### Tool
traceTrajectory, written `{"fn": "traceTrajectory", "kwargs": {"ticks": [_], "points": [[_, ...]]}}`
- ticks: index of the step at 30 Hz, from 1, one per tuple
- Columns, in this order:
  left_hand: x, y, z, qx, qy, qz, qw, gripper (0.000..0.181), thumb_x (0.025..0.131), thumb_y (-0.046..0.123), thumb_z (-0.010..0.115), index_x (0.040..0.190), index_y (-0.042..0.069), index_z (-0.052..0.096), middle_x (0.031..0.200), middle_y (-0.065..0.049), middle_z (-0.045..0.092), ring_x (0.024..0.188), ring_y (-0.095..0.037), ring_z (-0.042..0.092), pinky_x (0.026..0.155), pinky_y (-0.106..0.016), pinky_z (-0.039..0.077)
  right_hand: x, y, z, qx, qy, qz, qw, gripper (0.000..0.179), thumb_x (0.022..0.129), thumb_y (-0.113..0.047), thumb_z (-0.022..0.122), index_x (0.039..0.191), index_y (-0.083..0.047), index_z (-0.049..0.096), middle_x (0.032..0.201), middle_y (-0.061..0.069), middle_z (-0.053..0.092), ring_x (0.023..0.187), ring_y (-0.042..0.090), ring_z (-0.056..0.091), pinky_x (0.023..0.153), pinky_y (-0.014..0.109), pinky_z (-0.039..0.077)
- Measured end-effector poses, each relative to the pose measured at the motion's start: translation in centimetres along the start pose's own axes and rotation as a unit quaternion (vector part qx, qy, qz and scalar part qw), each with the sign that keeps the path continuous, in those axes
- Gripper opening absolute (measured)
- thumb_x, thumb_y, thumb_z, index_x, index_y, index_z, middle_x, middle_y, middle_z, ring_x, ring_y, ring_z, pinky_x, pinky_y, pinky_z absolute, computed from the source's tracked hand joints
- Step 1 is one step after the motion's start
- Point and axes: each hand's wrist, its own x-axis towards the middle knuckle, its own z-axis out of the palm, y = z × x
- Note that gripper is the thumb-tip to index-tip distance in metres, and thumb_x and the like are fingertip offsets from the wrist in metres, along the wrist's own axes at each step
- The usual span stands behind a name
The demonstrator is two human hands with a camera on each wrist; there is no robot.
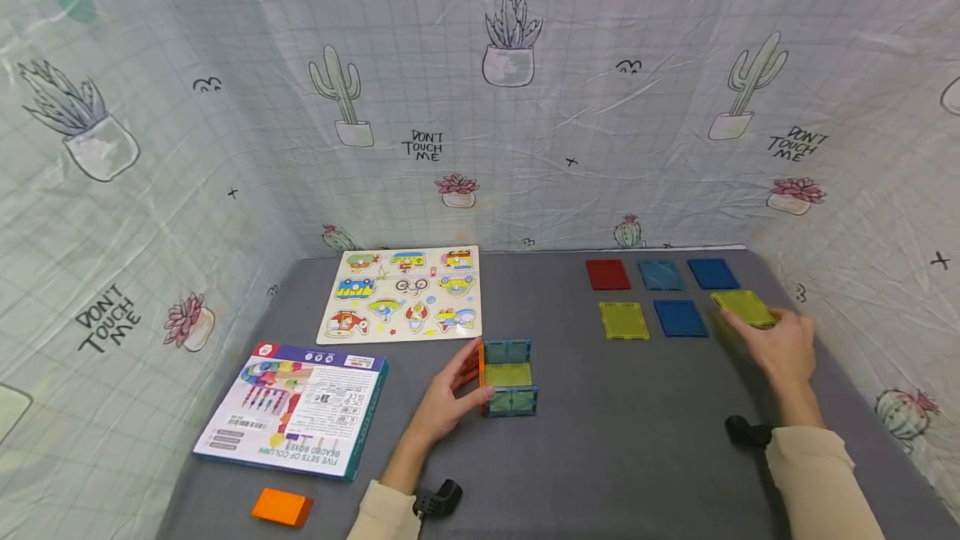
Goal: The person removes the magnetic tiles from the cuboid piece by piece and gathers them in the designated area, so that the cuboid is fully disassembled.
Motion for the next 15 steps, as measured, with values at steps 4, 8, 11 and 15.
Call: {"fn": "traceTrajectory", "kwargs": {"ticks": [4, 8, 11, 15], "points": [[0.0, 0.0, -0.1, 0.002, -0.002, 0.002, 1.0000, 0.076, 0.093, 0.019, 0.071, 0.158, 0.016, 0.032, 0.154, -0.008, 0.048, 0.139, -0.029, 0.049, 0.115, -0.033, 0.044, 0.5, 0.3, -0.2, -0.011, -0.017, 0.016, 0.9997, 0.113, 0.084, -0.078, 0.054, 0.152, 0.008, 0.029, 0.143, 0.037, 0.026, 0.110, 0.050, 0.045, 0.082, 0.062, 0.044], [0.0, -0.1, -0.1, 0.003, -0.001, 0.002, 1.0000, 0.076, 0.093, 0.019, 0.071, 0.158, 0.013, 0.031, 0.153, -0.009, 0.048, 0.139, -0.030, 0.049, 0.116, -0.035, 0.044, 0.9, 0.5, -0.3, -0.021, -0.033, 0.025, 0.9989, 0.116, 0.083, -0.079, 0.053, 0.152, 0.010, 0.028, 0.141, 0.039, 0.026, 0.108, 0.050, 0.045, 0.080, 0.061, 0.045], [0.0, -0.1, -0.1, 0.001, -0.001, 0.000, 1.0000, 0.075, 0.093, 0.019, 0.070, 0.158, 0.015, 0.032, 0.153, -0.008, 0.048, 0.139, -0.030, 0.049, 0.116, -0.038, 0.043, 1.2, 0.6, -0.2, -0.030, -0.043, 0.025, 0.9983, 0.117, 0.082, -0.079, 0.053, 0.151, 0.012, 0.028, 0.138, 0.040, 0.027, 0.105, 0.050, 0.046, 0.077, 0.059, 0.045], [0.0, 0.0, 0.0, 0.002, -0.001, -0.003, 1.0000, 0.074, 0.093, 0.019, 0.070, 0.158, 0.017, 0.033, 0.154, -0.009, 0.048, 0.138, -0.031, 0.049, 0.116, -0.042, 0.043, 1.5, 0.8, -0.2, -0.044, -0.053, 0.018, 0.9975, 0.116, 0.083, -0.079, 0.053, 0.149, 0.013, 0.029, 0.134, 0.041, 0.028, 0.102, 0.050, 0.046, 0.074, 0.058, 0.045]]}}
